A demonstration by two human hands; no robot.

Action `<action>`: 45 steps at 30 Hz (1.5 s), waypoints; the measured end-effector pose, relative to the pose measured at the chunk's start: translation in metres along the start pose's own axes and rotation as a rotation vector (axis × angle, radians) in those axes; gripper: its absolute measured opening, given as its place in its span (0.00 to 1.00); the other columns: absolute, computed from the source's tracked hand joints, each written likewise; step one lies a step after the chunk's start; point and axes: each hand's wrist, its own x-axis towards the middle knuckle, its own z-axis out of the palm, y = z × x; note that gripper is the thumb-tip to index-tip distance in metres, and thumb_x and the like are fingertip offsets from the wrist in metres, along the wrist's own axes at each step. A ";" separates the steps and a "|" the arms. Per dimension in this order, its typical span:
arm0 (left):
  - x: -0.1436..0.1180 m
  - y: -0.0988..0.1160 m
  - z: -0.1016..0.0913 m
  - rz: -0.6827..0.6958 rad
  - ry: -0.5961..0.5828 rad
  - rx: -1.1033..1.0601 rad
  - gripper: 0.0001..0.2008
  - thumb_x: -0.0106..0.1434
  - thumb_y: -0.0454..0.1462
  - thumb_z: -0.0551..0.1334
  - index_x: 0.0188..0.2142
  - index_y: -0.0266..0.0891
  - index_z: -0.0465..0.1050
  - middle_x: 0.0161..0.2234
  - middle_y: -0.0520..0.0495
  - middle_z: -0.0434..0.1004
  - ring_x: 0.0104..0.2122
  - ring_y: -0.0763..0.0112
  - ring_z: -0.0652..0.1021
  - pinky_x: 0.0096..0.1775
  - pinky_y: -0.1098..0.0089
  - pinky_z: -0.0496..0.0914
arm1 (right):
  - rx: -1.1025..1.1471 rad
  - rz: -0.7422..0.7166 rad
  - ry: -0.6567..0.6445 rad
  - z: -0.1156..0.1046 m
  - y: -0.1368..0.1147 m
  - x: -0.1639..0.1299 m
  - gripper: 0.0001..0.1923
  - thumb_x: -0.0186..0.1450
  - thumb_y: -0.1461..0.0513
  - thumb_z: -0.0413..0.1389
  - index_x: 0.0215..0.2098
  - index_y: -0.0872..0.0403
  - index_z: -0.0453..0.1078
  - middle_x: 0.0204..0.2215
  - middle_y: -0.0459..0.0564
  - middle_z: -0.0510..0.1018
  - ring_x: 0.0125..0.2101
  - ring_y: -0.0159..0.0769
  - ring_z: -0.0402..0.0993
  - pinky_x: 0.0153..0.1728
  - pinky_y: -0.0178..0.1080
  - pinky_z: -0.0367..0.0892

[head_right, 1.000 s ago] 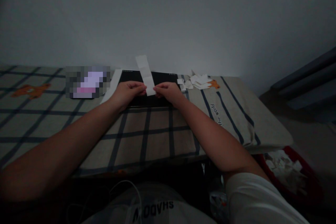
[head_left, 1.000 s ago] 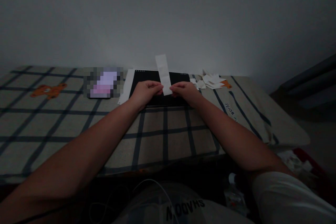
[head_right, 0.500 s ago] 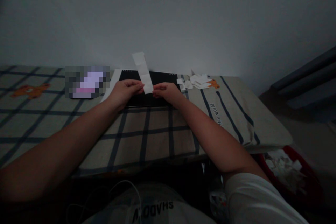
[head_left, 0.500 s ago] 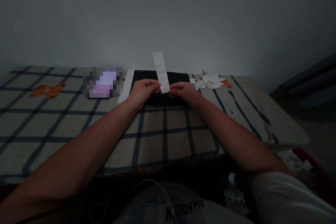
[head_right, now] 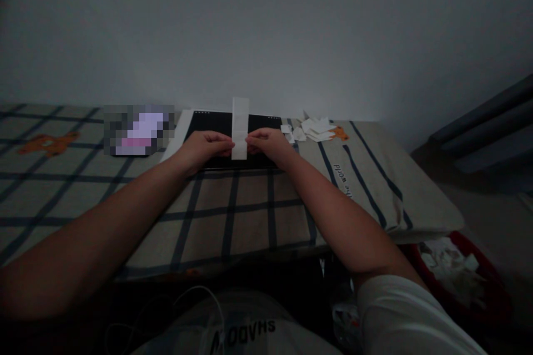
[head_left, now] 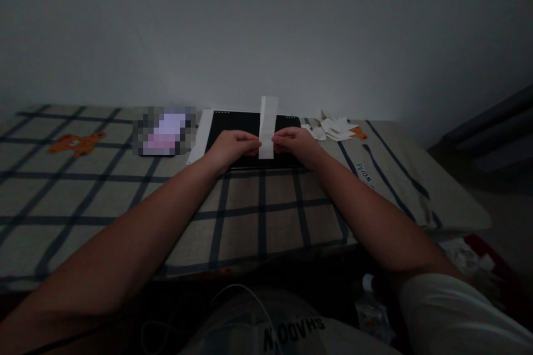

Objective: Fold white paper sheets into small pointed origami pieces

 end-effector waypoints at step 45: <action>0.001 -0.002 -0.001 0.065 0.082 -0.024 0.11 0.49 0.39 0.76 0.30 0.36 0.80 0.29 0.46 0.82 0.31 0.69 0.81 0.43 0.64 0.78 | -0.007 -0.075 -0.047 0.005 0.007 -0.001 0.09 0.57 0.56 0.67 0.31 0.53 0.78 0.26 0.46 0.81 0.27 0.33 0.77 0.36 0.40 0.75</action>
